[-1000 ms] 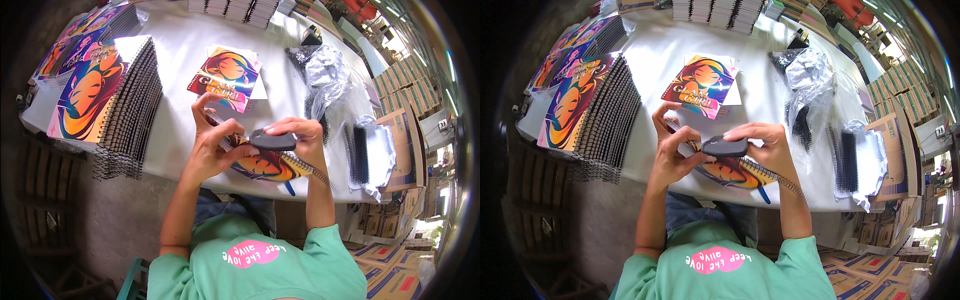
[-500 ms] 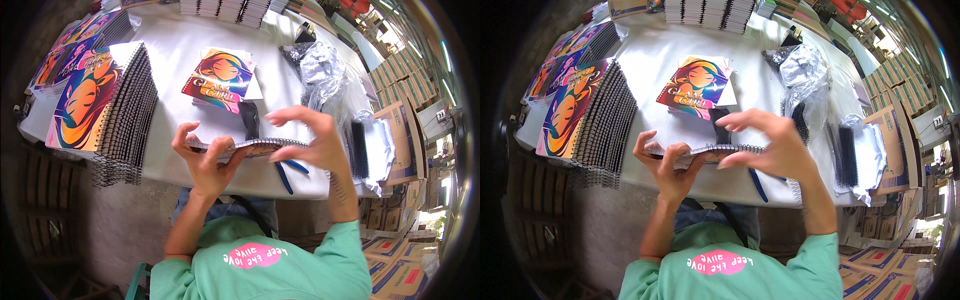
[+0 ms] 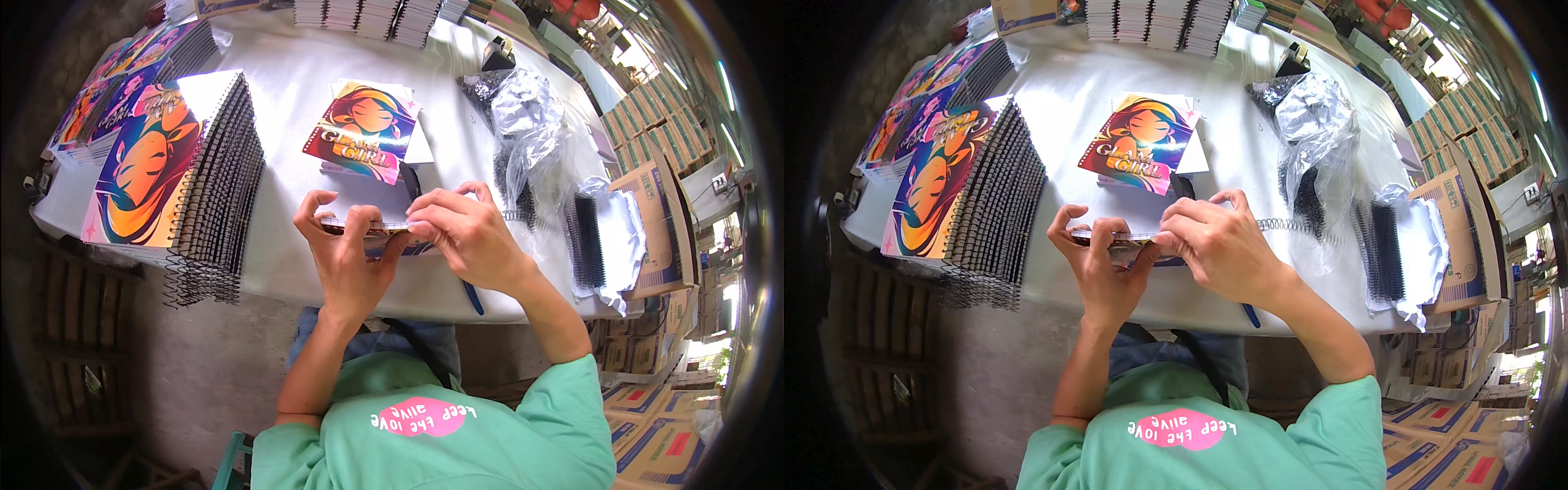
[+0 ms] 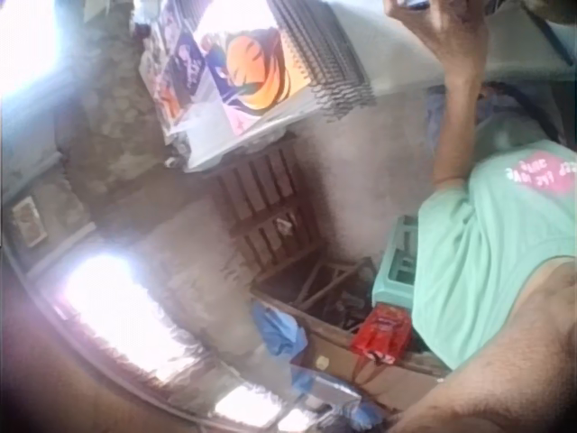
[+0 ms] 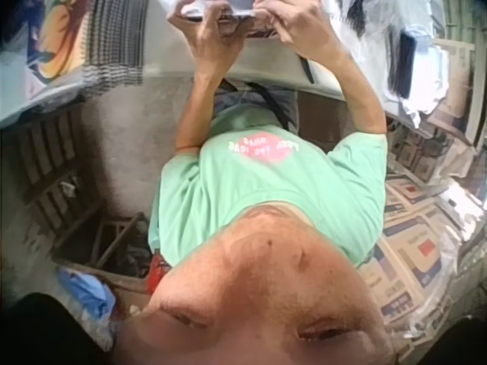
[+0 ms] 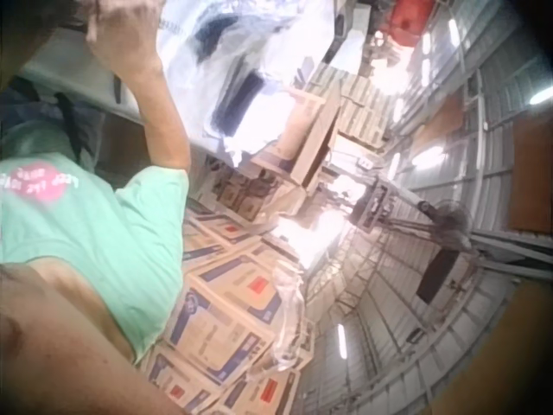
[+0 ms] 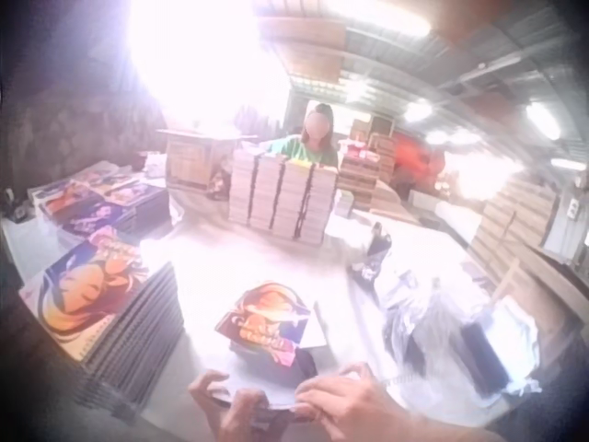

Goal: The person uses pliers to cut and crimp the ends of metal spiral bindings on notebooks, handling them individually and placing them into stacks on a white table.

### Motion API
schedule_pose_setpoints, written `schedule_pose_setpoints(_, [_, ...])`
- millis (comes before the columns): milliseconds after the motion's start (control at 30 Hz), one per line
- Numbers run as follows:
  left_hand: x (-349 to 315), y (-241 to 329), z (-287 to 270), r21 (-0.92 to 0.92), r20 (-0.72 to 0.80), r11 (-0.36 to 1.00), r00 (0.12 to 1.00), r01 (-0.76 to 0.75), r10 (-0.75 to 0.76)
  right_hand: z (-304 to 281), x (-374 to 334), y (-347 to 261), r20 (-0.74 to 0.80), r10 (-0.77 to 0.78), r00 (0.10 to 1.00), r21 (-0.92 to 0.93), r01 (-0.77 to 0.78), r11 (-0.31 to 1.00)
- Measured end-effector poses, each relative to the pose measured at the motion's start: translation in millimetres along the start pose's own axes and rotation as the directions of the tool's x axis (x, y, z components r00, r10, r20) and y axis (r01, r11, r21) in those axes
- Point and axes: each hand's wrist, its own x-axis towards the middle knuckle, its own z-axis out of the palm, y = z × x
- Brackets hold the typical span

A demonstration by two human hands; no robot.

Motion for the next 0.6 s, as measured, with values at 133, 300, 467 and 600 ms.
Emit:
schedule_pose_setpoints(133, [-3.8, 4.0, -1.5, 0.076, 0.012, 0.997, 1.0, -0.008, 0.007, 2.9, 1.0, -19.6, -0.133, 0.12, 0.984, 0.045, -0.115, 0.992])
schedule_pose_setpoints(300, [-8.5, 3.6, -0.5, 0.011, -0.003, 1.0, 1.0, -0.012, 0.012, 9.1, -3.7, -17.7, -0.138, 0.231, 0.963, 0.038, -0.228, 0.973])
schedule_pose_setpoints(467, [-7.1, -7.7, -12.1, -0.015, 0.09, 0.998, 0.994, -0.064, 0.066, -26.5, 5.5, -6.9, 0.339, 0.327, 0.882, 0.37, -0.445, 0.816])
schedule_pose_setpoints(600, [-2.0, -16.6, -23.3, -0.131, 0.221, 0.987, 0.968, -0.089, 0.117, -23.5, 16.4, 58.2, 0.525, 0.362, 0.77, 0.36, -0.587, 0.725])
